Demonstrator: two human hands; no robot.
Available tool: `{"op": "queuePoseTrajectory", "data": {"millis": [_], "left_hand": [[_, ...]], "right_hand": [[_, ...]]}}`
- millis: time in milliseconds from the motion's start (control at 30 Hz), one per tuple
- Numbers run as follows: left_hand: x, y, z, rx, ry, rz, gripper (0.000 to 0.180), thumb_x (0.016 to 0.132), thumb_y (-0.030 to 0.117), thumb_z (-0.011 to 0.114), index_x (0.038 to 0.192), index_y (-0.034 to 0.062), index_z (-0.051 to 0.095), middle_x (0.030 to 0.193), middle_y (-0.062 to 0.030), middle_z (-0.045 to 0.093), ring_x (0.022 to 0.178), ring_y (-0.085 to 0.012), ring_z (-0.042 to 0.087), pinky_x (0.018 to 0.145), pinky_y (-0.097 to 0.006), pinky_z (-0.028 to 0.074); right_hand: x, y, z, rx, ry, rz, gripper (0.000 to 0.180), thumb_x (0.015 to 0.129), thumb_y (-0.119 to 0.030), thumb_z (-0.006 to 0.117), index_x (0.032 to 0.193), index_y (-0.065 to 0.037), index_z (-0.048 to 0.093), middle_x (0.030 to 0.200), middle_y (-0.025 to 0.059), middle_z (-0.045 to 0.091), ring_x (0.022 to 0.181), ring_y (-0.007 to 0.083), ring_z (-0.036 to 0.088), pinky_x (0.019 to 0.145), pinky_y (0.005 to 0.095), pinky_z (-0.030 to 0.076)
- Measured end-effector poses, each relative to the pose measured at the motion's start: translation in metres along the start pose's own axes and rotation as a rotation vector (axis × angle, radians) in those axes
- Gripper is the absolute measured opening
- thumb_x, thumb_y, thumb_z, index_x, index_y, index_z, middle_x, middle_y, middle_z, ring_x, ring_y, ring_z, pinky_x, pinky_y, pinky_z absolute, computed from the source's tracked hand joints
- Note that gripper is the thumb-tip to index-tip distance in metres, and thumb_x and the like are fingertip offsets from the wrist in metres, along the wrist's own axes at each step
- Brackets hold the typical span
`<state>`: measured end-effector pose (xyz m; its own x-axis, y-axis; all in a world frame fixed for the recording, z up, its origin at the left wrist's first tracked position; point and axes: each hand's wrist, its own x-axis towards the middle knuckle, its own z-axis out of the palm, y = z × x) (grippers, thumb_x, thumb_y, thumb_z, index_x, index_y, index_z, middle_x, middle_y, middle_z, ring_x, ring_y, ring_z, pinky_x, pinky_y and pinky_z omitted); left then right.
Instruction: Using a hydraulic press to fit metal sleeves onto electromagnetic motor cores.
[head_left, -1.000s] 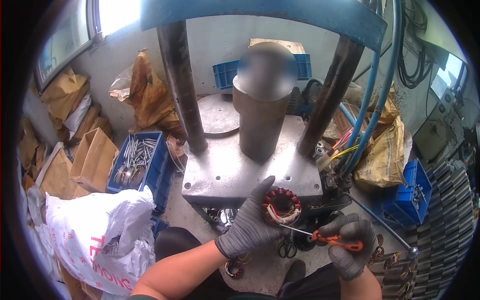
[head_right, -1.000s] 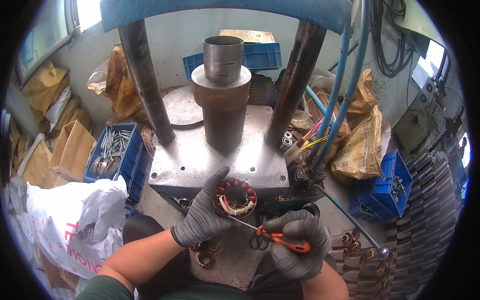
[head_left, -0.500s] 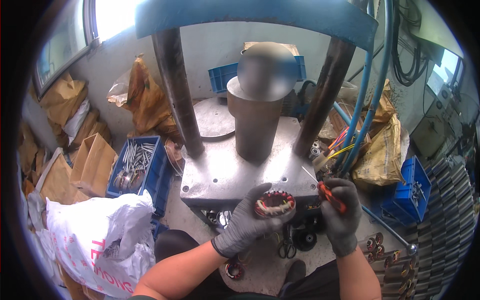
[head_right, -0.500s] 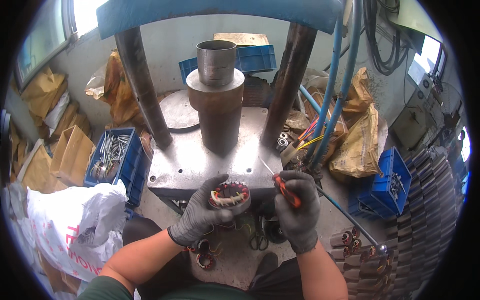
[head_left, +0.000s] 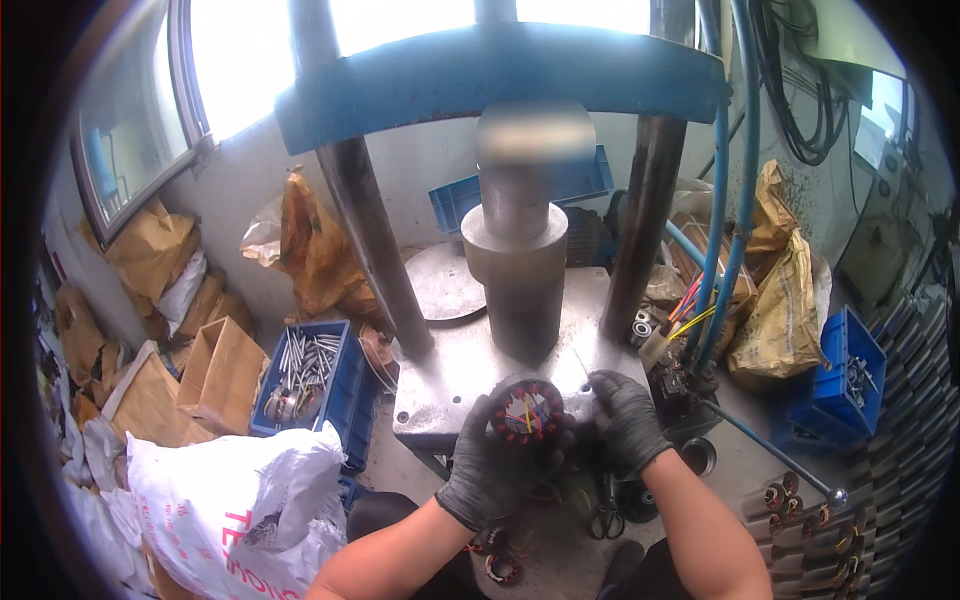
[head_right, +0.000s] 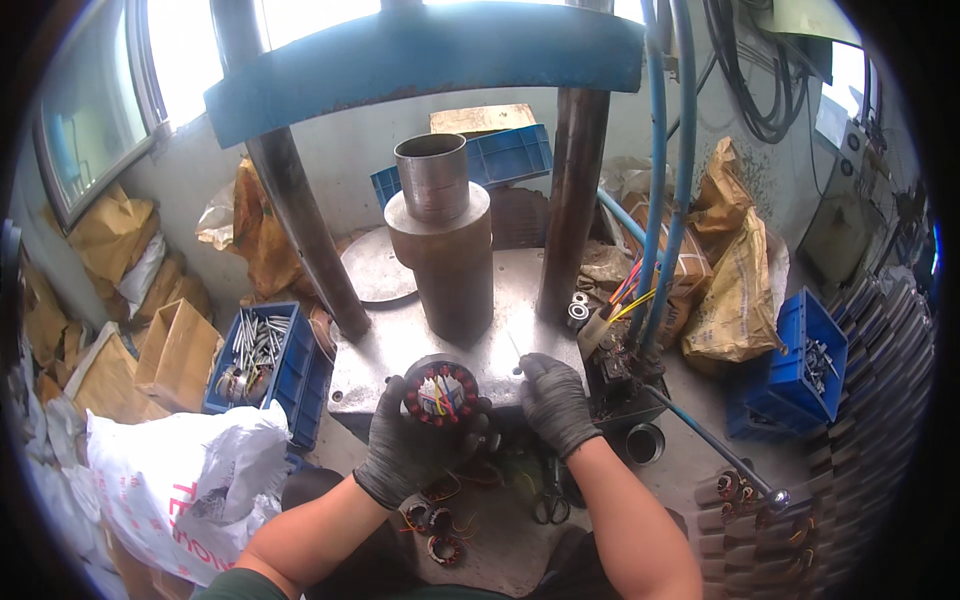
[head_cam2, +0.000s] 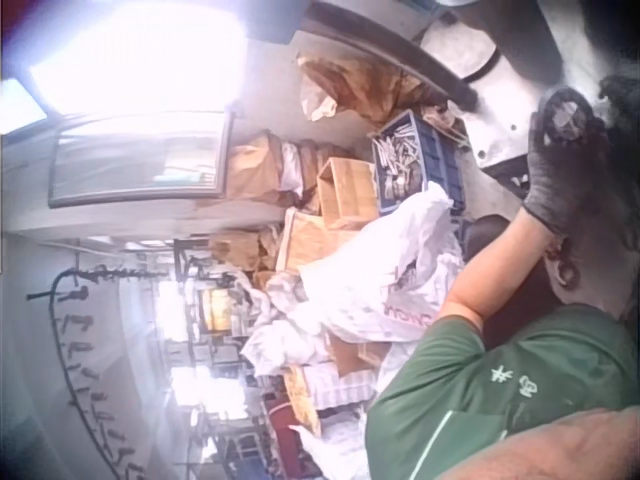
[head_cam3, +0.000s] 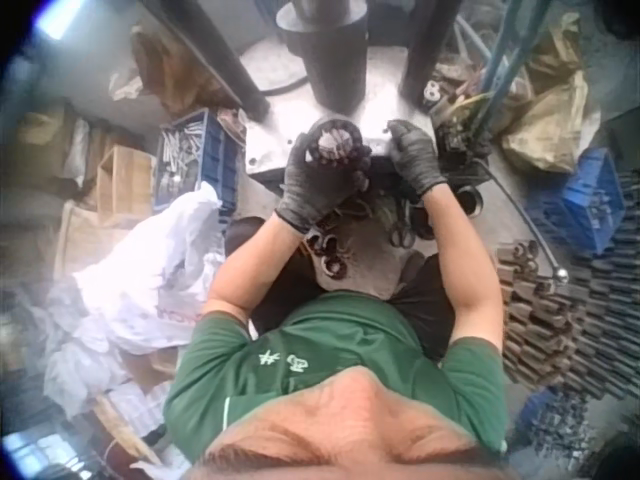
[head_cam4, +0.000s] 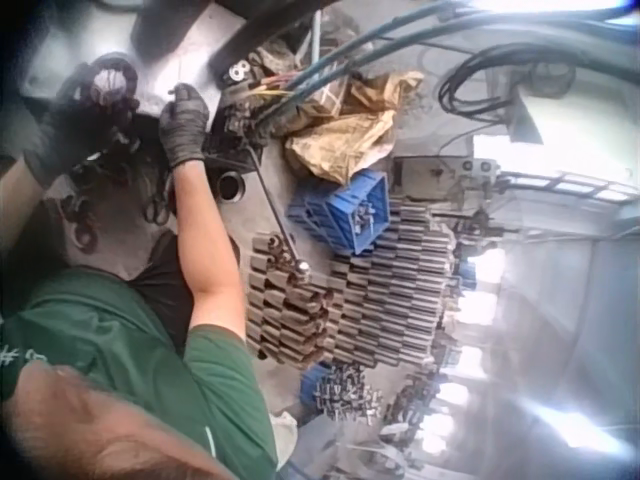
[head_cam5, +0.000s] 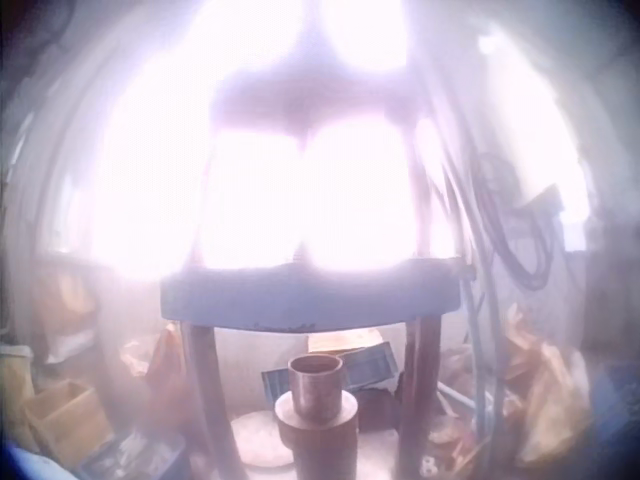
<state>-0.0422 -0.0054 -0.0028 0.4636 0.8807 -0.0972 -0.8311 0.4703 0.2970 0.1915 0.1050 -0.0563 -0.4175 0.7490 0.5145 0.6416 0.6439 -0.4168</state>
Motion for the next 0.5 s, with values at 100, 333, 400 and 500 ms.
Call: {"op": "queuePoseTrajectory", "data": {"millis": [100,333,400,500], "left_hand": [[-0.001,0.001,0.017,-0.031,0.039,0.049,0.060,0.093,0.056,0.065,0.134,0.0126,0.063,0.127,-0.0094,0.067,0.120,-0.0277,0.064,0.096,-0.044,0.055],[0.006,0.002,0.027,0.888,0.189,0.461,0.072,0.091,0.053,0.068,0.147,0.0107,0.051,0.140,-0.0124,0.058,0.128,-0.0349,0.057,0.112,-0.054,0.043],[0.007,0.009,0.027,0.825,0.096,0.596,0.065,0.092,0.040,0.071,0.149,0.0181,0.051,0.140,-0.0061,0.061,0.129,-0.0329,0.058,0.114,-0.055,0.040],[0.022,0.045,0.052,0.893,0.053,0.803,0.065,0.084,0.011,0.077,0.144,0.0092,0.052,0.132,-0.0094,0.063,0.122,-0.0240,0.064,0.103,-0.042,0.053]], "right_hand": [[-0.002,-0.003,0.009,-0.234,0.041,-0.015,0.037,0.084,-0.015,0.070,0.121,-0.012,0.069,0.120,0.0116,0.069,0.115,0.0343,0.064,0.100,0.0489,0.049],[0.012,-0.017,-0.016,-0.091,0.094,0.023,0.019,0.089,-0.015,0.069,0.107,-0.013,0.075,0.097,0.0112,0.073,0.093,0.0336,0.068,0.095,0.0468,0.049],[0.010,-0.027,-0.023,-0.031,0.147,0.055,0.011,0.098,-0.019,0.065,0.095,-0.012,0.074,0.083,0.0099,0.072,0.083,0.0316,0.069,0.095,0.0489,0.045],[0.003,-0.025,-0.036,0.129,0.177,-0.021,0.014,0.099,-0.024,0.067,0.093,-0.013,0.073,0.085,0.0099,0.072,0.081,0.0323,0.068,0.099,0.0522,0.042]]}}
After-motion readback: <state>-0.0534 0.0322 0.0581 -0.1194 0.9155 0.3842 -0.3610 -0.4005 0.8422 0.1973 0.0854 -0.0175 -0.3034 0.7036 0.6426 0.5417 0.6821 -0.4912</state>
